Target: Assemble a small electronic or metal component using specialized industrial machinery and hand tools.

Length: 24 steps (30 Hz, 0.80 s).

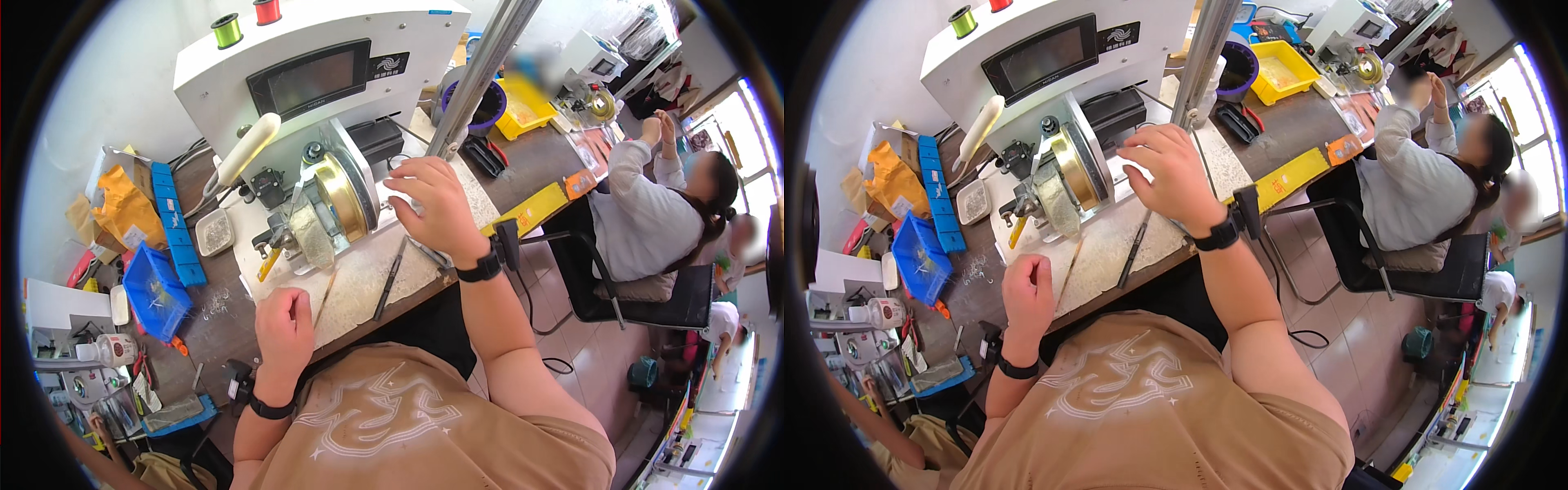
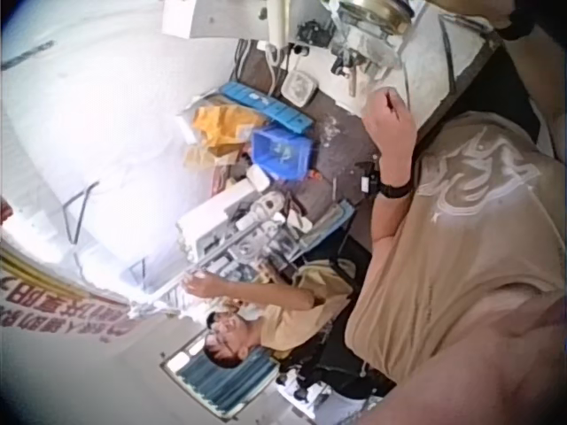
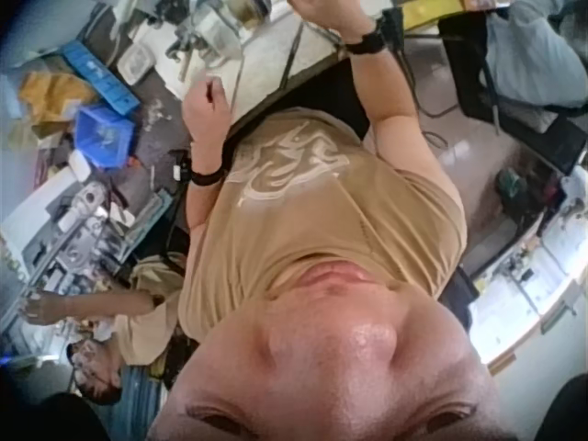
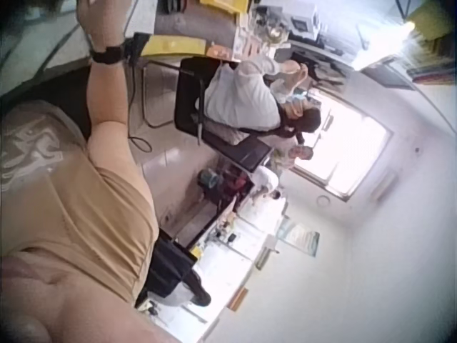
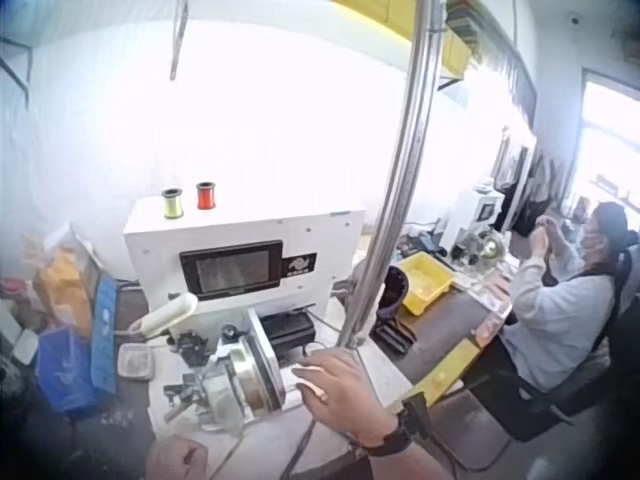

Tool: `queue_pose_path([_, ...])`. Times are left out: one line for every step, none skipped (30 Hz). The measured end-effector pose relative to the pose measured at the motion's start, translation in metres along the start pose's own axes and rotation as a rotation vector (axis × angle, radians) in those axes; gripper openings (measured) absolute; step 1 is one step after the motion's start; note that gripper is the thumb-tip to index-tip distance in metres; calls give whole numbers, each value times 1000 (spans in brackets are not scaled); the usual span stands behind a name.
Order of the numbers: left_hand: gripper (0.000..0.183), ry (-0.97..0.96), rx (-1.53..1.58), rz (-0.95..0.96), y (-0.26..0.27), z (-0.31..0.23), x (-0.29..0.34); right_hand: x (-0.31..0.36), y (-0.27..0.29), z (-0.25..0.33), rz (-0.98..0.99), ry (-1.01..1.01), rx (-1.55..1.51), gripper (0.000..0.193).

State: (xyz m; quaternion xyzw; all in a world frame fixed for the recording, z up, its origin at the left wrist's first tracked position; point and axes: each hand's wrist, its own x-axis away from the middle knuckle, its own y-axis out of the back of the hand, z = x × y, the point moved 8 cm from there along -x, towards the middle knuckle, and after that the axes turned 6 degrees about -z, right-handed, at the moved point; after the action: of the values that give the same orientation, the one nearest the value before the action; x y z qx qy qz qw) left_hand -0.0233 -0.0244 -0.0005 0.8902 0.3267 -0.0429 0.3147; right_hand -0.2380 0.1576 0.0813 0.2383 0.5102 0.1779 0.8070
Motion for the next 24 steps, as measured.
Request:
queue_pose_path([7, -153, -114, 10, 2, -5, 4, 4, 9, 7, -70, 2, 42, 21])
queue_pose_path([5, -309, -225, 20, 0, -13, 10, 9, 18, 14, -141, 5, 88, 22])
queue_pose_path([5, -325, -205, 27, -2, -15, 12, 16, 26, 21, -201, -16, 97, 22])
queue_pose_path([5, -377, -282, 100, -11, -16, 16, 25, 25, 29, -206, -18, 127, 22])
queue_pose_path([5, -436, -356, 172, -20, -18, 22, 34, 24, 37, -244, -50, 60, 21])
queue_pose_path([5, -471, -322, 179, -20, -19, 28, 40, 24, 46, -286, -76, 3, 21])
queue_pose_path([5, -472, -323, 186, -24, -14, 32, 44, 15, 59, -269, -68, -71, 20])
queue_pose_path([6, -473, -325, 194, -27, -12, 37, 46, 3, 74, -251, -61, -146, 20])
queue_pose_path([5, -463, -325, 189, -28, -11, 40, 46, -4, 89, -234, -36, -166, 20])
queue_pose_path([6, -455, -326, 187, -28, -11, 41, 47, -11, 101, -220, -14, -184, 20])
queue_pose_path([6, -498, -287, 198, -30, -13, 45, 49, -22, 110, -207, 5, -220, 20])
queue_pose_path([8, -439, -303, 212, -30, -7, 46, 51, -31, 118, -191, 24, -265, 19])
queue_pose_path([11, -377, -326, 228, -28, 0, 46, 53, -34, 124, -203, 22, -223, 19])
queue_pose_path([11, -407, -302, 237, -28, -2, 46, 54, -42, 129, -143, 31, -235, 18])
queue_pose_path([12, -372, -277, 241, -24, 1, 46, 54, -50, 136, -78, 41, -260, 17])
queue_pose_path([14, -338, -252, 246, -20, 3, 44, 54, -51, 139, -86, 40, -236, 17])
queue_pose_path([16, -348, -296, 251, -13, 3, 44, 54, -54, 142, -59, 43, -244, 16])
queue_pose_path([16, -366, -282, 255, -7, -1, 44, 53, -58, 145, -32, 46, -254, 15])
queue_pose_path([15, -309, -228, 185, 7, 1, 43, 53, -66, 150, -31, 52, -245, 14])
queue_pose_path([15, -252, -173, 117, 19, 7, 42, 52, -72, 152, -34, 52, -234, 14])
queue_pose_path([16, -174, -228, 106, 29, 23, 43, 51, -81, 157, -5, 62, -243, 13])
queue_pose_path([16, -184, -225, 115, 34, 29, 45, 51, -89, 160, 24, 71, -252, 12])
queue_pose_path([15, -121, -211, 56, 45, 39, 44, 50, -97, 161, 25, 78, -251, 13])
queue_pose_path([15, -45, -209, -8, 60, 50, 47, 49, -103, 165, 24, 74, -261, 13])
